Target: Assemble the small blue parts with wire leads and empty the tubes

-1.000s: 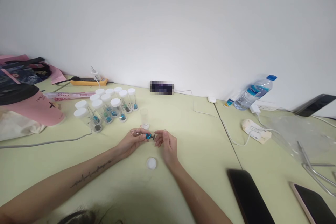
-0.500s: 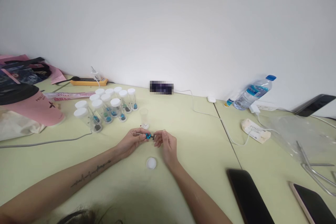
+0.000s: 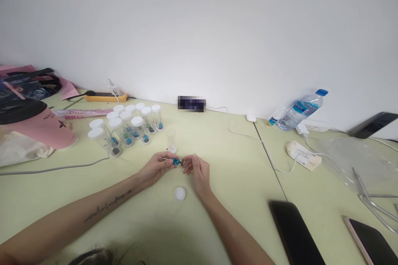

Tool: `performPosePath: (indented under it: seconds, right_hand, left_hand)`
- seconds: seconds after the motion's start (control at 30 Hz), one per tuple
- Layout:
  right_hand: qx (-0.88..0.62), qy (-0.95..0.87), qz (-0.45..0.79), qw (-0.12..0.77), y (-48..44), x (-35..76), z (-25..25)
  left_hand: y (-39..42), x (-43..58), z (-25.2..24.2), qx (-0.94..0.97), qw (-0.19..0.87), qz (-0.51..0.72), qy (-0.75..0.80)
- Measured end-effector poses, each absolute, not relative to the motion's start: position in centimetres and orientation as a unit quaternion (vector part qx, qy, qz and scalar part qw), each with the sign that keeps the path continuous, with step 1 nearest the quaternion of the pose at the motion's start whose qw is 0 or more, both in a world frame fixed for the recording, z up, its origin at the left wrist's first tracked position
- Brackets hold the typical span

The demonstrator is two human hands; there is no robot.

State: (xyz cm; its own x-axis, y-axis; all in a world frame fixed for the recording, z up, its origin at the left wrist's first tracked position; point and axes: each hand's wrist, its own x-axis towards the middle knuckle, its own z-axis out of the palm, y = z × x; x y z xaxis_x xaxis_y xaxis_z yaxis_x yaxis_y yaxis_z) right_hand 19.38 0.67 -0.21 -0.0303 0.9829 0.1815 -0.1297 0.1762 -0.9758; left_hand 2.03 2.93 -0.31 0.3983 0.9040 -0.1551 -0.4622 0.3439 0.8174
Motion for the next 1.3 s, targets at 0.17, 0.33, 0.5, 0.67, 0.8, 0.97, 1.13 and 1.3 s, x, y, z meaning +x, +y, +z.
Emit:
performPosePath:
  seconds: [0.17, 0.33, 0.5, 0.67, 0.8, 0.97, 1.13, 1.3]
  right_hand:
    - [-0.41, -0.52, 0.494, 0.564, 0.76, 19.36, -0.24]
    - [-0.409, -0.521, 0.494, 0.563, 0.84, 19.41, -0.2]
    - [-0.409, -0.52, 0.493, 0.566, 0.81, 19.4, -0.15]
    - [-0.411, -0.523, 0.493, 0.56, 0.76, 19.45, -0.2]
    - [-0.413, -0.52, 0.494, 0.561, 0.83, 19.44, -0.21]
    - [-0.418, -0.521, 0.492, 0.558, 0.85, 19.34, -0.09]
    - [-0.417, -0.516, 0.495, 0.562, 0.75, 19.35, -0.03]
    - [-0.415, -0.517, 0.498, 0.559, 0.75, 19.39, -0.06]
  left_hand:
    - [3.05, 2.05, -0.39, 0.35, 0.758, 0.452, 0.315]
    - [3.04, 1.93, -0.42, 0.353, 0.76, 0.446, 0.315]
    - [2.95, 1.93, -0.35, 0.357, 0.758, 0.447, 0.312]
    - [2.98, 1.94, -0.39, 0.36, 0.758, 0.448, 0.309]
    - [3.04, 1.92, -0.42, 0.358, 0.758, 0.447, 0.311]
    - [3.03, 1.99, -0.35, 0.355, 0.757, 0.449, 0.314]
    - [2.97, 1.99, -0.27, 0.348, 0.759, 0.449, 0.318]
    - [2.95, 2.03, -0.14, 0.346, 0.759, 0.449, 0.319]
